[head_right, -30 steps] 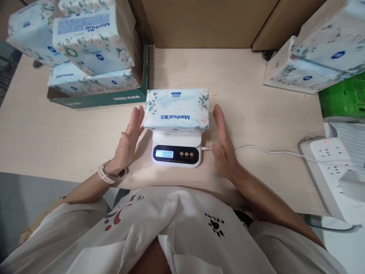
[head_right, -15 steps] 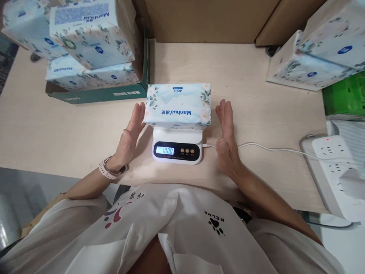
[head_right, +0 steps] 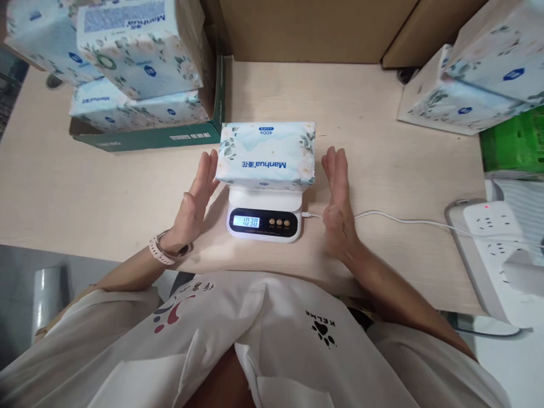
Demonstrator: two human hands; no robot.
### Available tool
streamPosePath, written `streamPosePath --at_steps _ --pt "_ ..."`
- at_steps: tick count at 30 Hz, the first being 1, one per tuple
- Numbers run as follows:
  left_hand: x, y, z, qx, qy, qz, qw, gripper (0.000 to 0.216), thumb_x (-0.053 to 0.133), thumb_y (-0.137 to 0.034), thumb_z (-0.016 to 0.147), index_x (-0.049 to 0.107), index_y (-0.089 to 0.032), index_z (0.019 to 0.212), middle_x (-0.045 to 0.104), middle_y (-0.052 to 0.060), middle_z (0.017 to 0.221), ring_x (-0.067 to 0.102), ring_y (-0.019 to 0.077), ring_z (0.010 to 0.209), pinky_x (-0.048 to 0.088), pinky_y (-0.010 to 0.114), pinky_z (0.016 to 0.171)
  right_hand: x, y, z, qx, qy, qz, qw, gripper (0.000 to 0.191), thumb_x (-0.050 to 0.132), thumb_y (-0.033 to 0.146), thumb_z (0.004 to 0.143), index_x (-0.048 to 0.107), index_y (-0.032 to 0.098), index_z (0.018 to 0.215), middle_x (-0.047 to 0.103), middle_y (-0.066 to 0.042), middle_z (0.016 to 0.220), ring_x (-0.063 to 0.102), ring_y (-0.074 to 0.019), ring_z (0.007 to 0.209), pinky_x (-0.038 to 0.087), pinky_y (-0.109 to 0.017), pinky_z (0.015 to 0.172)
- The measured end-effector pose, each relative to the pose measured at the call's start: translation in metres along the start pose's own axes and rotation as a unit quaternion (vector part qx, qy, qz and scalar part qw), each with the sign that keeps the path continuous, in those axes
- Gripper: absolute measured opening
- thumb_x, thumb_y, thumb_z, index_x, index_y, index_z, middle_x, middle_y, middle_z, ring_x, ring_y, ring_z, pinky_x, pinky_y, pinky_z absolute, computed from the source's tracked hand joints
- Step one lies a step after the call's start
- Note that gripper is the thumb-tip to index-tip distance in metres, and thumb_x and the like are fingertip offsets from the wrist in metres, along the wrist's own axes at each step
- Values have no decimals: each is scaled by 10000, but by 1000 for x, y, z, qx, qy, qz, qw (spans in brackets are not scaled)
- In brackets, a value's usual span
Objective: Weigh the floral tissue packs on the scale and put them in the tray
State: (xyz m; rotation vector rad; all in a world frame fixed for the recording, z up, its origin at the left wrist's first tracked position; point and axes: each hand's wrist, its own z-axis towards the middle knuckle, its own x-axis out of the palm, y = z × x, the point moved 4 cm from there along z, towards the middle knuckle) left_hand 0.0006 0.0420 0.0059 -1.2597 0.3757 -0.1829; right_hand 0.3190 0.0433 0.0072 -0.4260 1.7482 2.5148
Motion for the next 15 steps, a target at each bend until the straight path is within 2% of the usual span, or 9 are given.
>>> streamPosePath --at_steps 6,10,15 --pt "-1 5 0 7 -2 -10 1000 886 314 -936 1038 181 -536 1818 84 -82 1953 -33 418 1818 135 735 1463 1 -2 -1 20 -4 -32 999 913 330 967 943 137 649 1777 198 237 1914 88 -350 1834 216 -707 1501" --pt "0 6 -1 5 6 -11 1000 893 311 -929 1046 151 -525 1825 56 -81 1953 -60 411 1817 122 726 1468 1 -2 0 5 2 -19 1000 858 320 943 965 167 669 1764 204 253 1907 88 -342 1833 234 -712 1495" --pt "2 1 -1 -11 -6 -18 1000 928 361 -962 1010 200 -531 1816 97 -81 1950 -37 404 1821 152 693 1474 0 -1 -1 26 7 -31 999 891 308 967 939 134 677 1763 195 277 1899 67 -337 1837 183 -690 1516"
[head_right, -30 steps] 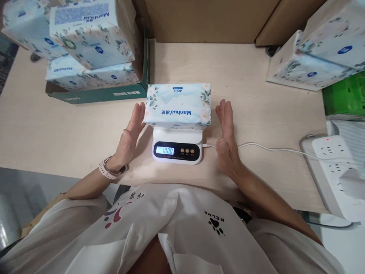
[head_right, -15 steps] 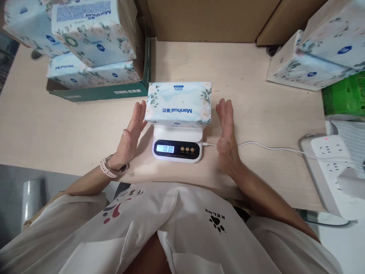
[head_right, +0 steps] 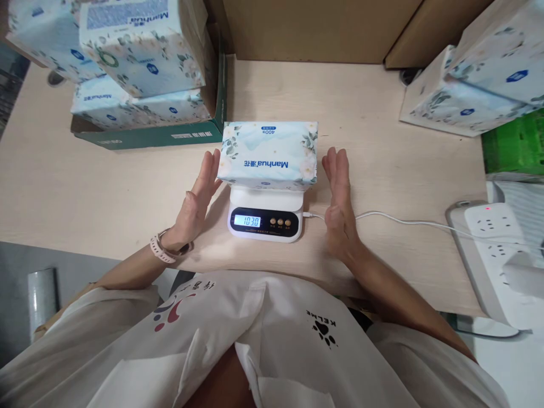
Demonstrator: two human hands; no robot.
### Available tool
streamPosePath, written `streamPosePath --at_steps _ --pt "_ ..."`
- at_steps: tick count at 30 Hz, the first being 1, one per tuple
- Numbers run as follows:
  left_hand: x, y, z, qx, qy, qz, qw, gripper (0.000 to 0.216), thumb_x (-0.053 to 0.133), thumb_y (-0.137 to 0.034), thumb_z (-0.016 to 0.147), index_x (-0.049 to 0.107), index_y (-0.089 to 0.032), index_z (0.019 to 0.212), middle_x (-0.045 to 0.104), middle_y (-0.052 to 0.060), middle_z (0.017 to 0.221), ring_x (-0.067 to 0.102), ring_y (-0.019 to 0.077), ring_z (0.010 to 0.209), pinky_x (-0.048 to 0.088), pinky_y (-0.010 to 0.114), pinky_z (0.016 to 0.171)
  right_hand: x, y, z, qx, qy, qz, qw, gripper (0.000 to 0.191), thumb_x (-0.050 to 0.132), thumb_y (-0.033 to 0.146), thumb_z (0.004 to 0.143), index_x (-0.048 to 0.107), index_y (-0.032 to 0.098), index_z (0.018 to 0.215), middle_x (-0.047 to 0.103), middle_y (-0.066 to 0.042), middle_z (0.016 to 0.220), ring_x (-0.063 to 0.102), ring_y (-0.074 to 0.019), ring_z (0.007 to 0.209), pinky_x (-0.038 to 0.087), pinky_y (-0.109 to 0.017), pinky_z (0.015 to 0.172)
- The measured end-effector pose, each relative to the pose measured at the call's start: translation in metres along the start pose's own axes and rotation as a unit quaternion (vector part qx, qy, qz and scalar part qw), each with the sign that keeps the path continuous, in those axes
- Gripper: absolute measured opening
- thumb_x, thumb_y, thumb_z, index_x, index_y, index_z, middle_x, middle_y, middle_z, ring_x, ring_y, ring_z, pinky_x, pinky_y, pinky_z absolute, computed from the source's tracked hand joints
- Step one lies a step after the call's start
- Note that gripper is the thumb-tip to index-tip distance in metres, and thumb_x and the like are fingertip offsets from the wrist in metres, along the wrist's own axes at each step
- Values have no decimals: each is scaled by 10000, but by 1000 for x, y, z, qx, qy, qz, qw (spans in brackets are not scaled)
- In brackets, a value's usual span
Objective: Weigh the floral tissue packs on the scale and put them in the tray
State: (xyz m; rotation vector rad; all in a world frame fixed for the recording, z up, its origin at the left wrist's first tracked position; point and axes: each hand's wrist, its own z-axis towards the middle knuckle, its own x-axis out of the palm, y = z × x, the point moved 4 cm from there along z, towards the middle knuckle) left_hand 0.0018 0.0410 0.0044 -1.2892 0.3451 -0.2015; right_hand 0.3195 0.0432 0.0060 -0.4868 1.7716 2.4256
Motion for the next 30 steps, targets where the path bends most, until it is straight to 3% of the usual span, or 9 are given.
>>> streamPosePath --at_steps 4,8,12,18,24,30 --pt "1 -3 0 -11 -14 -6 1000 952 405 -985 980 259 -530 1805 145 -82 1945 -20 405 1822 163 686 1476 -2 -7 0 33 6 -18 999 1026 275 1035 873 69 626 1790 176 259 1910 36 -351 1838 151 -673 1526" --pt "1 -1 0 -25 -29 -24 999 992 469 -1009 935 331 -518 1786 185 -69 1941 -20 411 1822 131 681 1484 -5 -16 1 35 15 12 999 1102 372 1081 806 119 636 1782 204 219 1917 55 -392 1835 160 -712 1516" --pt "3 -3 0 -11 -4 -6 1000 976 400 -990 975 237 -519 1814 123 -85 1947 -32 392 1825 123 659 1491 -3 -13 0 0 19 40 999 984 444 1028 859 196 682 1746 215 223 1916 81 -390 1834 177 -699 1511" --pt "3 -5 0 -6 -2 -3 1000 956 383 -984 985 245 -522 1811 132 -85 1946 1 393 1826 128 656 1492 1 -1 -2 -41 11 42 998 907 385 908 1003 171 550 1809 211 135 1941 69 -359 1839 179 -712 1494" --pt "3 -3 0 -11 -1 -3 1000 976 375 -993 978 234 -513 1816 129 -91 1945 -10 377 1828 126 630 1500 1 -2 -3 -17 10 3 1000 890 305 919 1003 131 573 1805 209 176 1931 71 -323 1839 167 -716 1499" --pt "3 -1 0 -8 -7 -16 1000 969 426 -993 967 296 -515 1800 162 -86 1942 11 394 1826 113 652 1497 3 4 -2 -31 23 34 999 787 334 853 1047 145 638 1780 201 239 1912 83 -296 1836 170 -703 1508"
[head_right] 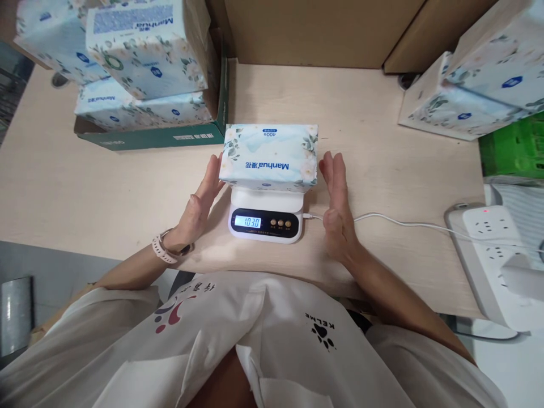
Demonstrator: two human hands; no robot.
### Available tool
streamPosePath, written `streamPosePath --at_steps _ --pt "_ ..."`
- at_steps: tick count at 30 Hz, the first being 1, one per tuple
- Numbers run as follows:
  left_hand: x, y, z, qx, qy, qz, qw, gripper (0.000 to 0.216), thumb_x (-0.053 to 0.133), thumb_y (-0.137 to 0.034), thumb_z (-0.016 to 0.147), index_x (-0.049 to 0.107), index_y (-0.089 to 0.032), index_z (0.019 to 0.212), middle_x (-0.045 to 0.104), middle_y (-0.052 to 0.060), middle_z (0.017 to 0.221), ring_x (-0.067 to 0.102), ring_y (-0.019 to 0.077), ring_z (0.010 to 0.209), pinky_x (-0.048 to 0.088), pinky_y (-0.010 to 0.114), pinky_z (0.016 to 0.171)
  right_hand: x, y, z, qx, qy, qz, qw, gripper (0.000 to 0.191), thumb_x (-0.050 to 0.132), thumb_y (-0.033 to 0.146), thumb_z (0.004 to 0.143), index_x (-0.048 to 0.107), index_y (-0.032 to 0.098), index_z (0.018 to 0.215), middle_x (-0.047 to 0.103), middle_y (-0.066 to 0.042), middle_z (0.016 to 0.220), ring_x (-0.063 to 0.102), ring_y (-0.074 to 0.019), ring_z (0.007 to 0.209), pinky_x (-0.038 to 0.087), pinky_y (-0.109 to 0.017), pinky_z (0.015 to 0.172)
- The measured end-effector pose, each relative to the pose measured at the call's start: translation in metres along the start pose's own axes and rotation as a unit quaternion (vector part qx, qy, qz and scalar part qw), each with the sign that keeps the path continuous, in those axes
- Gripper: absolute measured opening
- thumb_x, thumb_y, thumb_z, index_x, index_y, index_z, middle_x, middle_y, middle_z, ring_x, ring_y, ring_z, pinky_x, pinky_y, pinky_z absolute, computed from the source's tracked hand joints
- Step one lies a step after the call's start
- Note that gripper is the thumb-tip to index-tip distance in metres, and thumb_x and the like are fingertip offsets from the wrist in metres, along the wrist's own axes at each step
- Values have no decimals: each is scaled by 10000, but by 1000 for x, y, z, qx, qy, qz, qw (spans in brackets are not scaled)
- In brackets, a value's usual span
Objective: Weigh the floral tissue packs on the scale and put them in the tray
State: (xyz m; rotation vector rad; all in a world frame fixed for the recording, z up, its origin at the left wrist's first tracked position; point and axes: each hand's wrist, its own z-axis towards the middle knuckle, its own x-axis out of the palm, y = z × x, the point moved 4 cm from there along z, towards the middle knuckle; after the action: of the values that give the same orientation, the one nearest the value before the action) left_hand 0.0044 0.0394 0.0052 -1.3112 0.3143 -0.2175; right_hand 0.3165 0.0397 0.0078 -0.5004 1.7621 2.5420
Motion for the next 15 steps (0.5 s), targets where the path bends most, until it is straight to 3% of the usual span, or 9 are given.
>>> streamPosePath --at_steps 5,10,15 --pt "0 1 1 -8 -3 -9 1000 986 453 -995 958 319 -496 1798 188 -77 1937 40 393 1826 113 643 1502 0 -1 1 -6 0 -5 1000 833 347 889 1023 151 619 1786 205 184 1928 87 -334 1834 177 -748 1485" --pt "2 1 0 8 11 -1 1000 945 414 -957 1004 258 -498 1815 164 -85 1938 54 370 1827 66 625 1509 1 -8 0 1 -4 -14 1000 873 337 905 1010 125 595 1798 194 165 1937 81 -321 1839 196 -717 1488" --pt "3 2 1 -7 1 -9 1000 960 464 -949 996 291 -474 1813 183 -60 1934 91 371 1823 62 608 1512 1 -18 -1 -10 -1 -17 1000 902 363 878 1026 107 536 1820 233 78 1944 211 -331 1821 276 -708 1457"
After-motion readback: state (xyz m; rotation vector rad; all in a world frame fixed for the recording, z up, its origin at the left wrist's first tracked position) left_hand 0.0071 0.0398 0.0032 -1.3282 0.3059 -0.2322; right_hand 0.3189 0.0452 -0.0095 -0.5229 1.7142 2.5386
